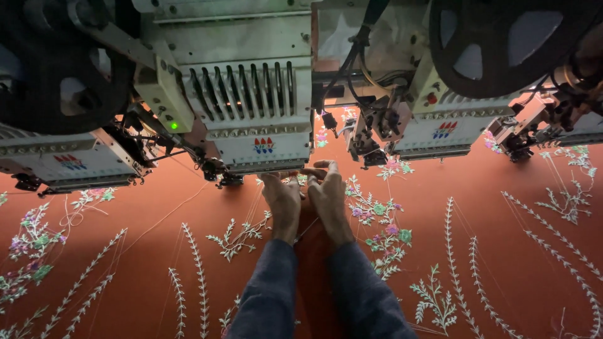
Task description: The person uses a screwdriver to adjust components on multiple industrial embroidery machines stitching floral patterns onto red fabric. They then walk to a control panel and interact with the touchscreen to manage the machine settings.
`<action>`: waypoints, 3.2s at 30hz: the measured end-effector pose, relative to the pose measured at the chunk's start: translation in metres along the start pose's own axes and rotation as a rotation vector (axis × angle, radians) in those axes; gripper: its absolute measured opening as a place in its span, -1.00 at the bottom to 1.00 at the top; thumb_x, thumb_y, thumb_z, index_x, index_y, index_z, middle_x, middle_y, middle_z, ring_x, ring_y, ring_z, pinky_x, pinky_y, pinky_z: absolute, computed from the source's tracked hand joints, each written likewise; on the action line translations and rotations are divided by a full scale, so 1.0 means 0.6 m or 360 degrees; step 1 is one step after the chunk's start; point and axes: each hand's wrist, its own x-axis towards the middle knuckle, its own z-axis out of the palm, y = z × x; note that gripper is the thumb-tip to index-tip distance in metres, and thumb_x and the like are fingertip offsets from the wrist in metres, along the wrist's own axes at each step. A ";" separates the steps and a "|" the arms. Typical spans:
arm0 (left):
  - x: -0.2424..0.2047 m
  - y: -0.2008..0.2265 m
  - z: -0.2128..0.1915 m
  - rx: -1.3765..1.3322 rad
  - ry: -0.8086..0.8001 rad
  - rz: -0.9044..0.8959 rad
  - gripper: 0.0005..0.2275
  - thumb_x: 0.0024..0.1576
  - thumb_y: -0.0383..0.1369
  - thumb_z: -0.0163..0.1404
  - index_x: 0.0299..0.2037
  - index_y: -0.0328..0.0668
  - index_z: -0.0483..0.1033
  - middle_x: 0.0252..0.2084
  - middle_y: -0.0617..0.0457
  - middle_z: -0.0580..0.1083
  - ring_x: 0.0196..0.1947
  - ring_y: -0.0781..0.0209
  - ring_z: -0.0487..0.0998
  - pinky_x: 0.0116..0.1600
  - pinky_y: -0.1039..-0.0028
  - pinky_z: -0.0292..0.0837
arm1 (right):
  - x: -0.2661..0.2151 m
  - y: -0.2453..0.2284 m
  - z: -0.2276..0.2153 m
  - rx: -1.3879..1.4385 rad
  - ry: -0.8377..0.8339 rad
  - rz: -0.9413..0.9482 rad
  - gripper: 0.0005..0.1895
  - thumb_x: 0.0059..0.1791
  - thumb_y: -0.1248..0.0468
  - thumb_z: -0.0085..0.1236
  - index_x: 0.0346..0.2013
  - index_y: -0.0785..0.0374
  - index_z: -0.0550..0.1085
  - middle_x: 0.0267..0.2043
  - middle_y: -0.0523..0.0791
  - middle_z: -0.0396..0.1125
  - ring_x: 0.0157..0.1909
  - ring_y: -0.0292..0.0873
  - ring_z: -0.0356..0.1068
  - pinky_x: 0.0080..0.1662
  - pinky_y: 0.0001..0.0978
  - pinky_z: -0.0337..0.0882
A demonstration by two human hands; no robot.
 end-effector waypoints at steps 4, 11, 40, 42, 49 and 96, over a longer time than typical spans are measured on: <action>0.008 -0.025 0.017 -0.0096 -0.0056 -0.0016 -0.70 0.06 -0.57 0.03 -0.10 -0.15 0.17 -0.33 -0.03 0.67 -0.62 0.04 0.64 -0.41 0.19 0.60 | -0.009 -0.019 -0.009 -0.0039 0.0004 0.0011 -0.64 -0.04 0.37 0.05 0.07 0.20 0.38 -0.15 0.01 0.57 -0.07 0.16 0.56 -0.04 -0.04 0.50; 0.023 -0.057 0.024 -0.0299 -0.0154 -0.0197 -0.75 0.05 -0.58 -0.01 -0.19 -0.19 0.16 -0.28 -0.06 0.67 -0.78 0.17 0.53 -0.64 0.44 0.40 | -0.002 0.000 -0.013 0.0075 -0.0051 0.0055 -0.48 -0.07 0.30 0.14 0.18 0.19 0.30 -0.13 -0.03 0.57 -0.11 -0.04 0.58 -0.03 -0.20 0.51; 0.021 -0.040 -0.049 -0.0887 -0.0500 -0.0225 -0.79 0.05 -0.63 -0.19 -0.16 -0.32 0.10 -0.12 -0.33 0.59 -0.81 0.27 0.41 -0.71 0.49 0.21 | -0.029 -0.037 -0.083 -0.1452 -0.0535 0.0355 -0.27 -0.16 -0.45 0.08 -0.54 0.19 0.59 -0.42 0.02 0.50 -0.13 0.18 0.53 -0.03 0.06 0.47; 0.028 -0.048 -0.041 -0.0868 -0.0510 -0.0221 -0.80 0.07 -0.63 -0.18 -0.15 -0.34 0.11 -0.12 -0.36 0.58 -0.82 0.27 0.41 -0.73 0.50 0.24 | -0.066 -0.055 -0.065 -0.1571 -0.0836 0.0302 -0.19 -0.14 -0.35 0.17 -0.08 0.37 0.54 -0.04 0.18 0.48 0.13 0.27 0.44 0.15 0.17 0.42; 0.028 -0.052 -0.039 -0.0881 -0.0517 -0.0205 -0.82 0.08 -0.62 -0.22 -0.15 -0.33 0.10 -0.11 -0.38 0.58 -0.82 0.22 0.42 -0.74 0.47 0.21 | -0.026 -0.004 -0.052 -0.1365 -0.0597 0.0269 -0.84 -0.27 0.01 0.36 -0.46 -0.10 0.69 -0.45 -0.04 0.53 -0.21 0.17 0.55 -0.10 0.00 0.52; 0.038 -0.093 -0.002 -0.0980 -0.0605 -0.0251 -0.79 0.12 -0.58 -0.24 -0.04 -0.39 0.15 0.05 -0.42 0.48 -0.77 0.31 0.38 -0.61 0.38 0.33 | -0.068 0.055 -0.034 -0.0503 0.0305 -0.0280 -0.67 -0.21 0.21 0.26 -0.15 0.00 0.68 -0.38 0.00 0.40 -0.28 0.07 0.52 -0.18 -0.13 0.57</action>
